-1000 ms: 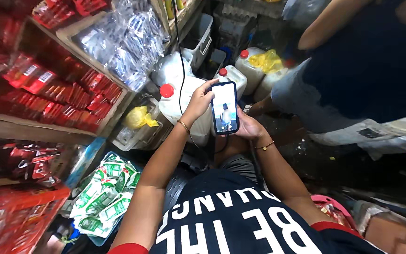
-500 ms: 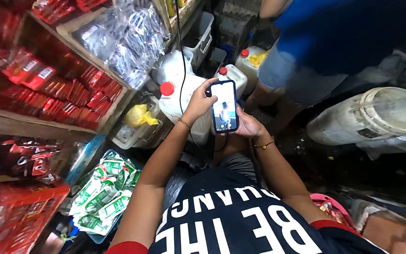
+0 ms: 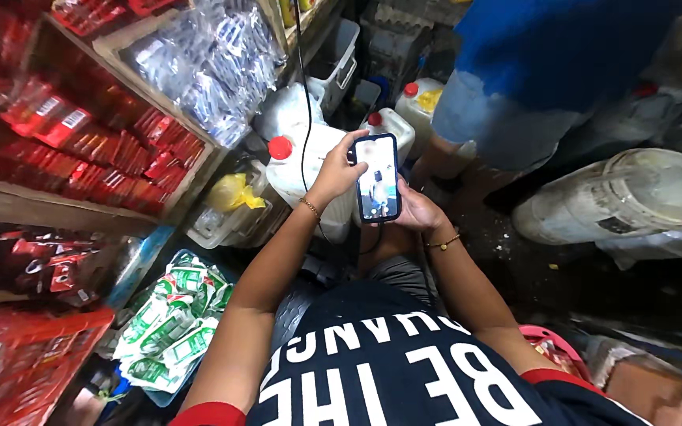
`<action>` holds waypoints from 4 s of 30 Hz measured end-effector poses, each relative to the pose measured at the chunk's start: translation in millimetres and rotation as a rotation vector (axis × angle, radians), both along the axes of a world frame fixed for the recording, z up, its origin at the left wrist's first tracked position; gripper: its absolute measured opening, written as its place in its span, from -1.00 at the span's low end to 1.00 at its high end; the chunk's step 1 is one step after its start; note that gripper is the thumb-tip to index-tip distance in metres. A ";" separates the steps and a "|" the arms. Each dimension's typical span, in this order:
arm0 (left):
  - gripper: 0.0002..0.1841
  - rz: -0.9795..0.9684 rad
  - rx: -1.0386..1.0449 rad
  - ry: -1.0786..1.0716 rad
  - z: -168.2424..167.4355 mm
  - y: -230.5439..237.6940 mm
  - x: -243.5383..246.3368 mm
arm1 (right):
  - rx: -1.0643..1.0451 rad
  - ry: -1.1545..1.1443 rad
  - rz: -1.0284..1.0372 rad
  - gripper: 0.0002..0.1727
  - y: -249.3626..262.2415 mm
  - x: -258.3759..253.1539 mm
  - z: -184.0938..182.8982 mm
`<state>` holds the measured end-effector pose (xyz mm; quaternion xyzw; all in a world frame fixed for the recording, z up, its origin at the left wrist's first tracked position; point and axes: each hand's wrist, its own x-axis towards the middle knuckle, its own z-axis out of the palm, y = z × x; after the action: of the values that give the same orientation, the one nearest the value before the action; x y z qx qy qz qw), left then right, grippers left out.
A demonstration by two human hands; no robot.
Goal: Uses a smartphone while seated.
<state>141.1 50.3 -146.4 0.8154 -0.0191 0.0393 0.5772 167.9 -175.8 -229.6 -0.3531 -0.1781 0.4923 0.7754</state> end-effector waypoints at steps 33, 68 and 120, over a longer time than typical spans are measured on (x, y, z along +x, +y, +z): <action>-0.69 0.113 -0.054 -0.043 3.0 -6.0 5.8 | -0.039 -0.068 -0.034 -0.29 0.4 -4.3 6.1; -0.58 0.087 -0.196 0.022 -5.3 -2.8 3.2 | -0.026 -0.032 -0.011 -0.36 0.1 -3.3 1.0; -0.51 0.067 -0.281 0.043 -8.7 -5.6 -5.8 | 0.034 0.040 0.019 -0.37 3.2 -2.1 2.9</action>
<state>135.3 44.7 -155.1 0.7275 0.0261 0.0434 0.6842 165.7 -172.6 -226.7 -0.3282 -0.1742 0.5038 0.7799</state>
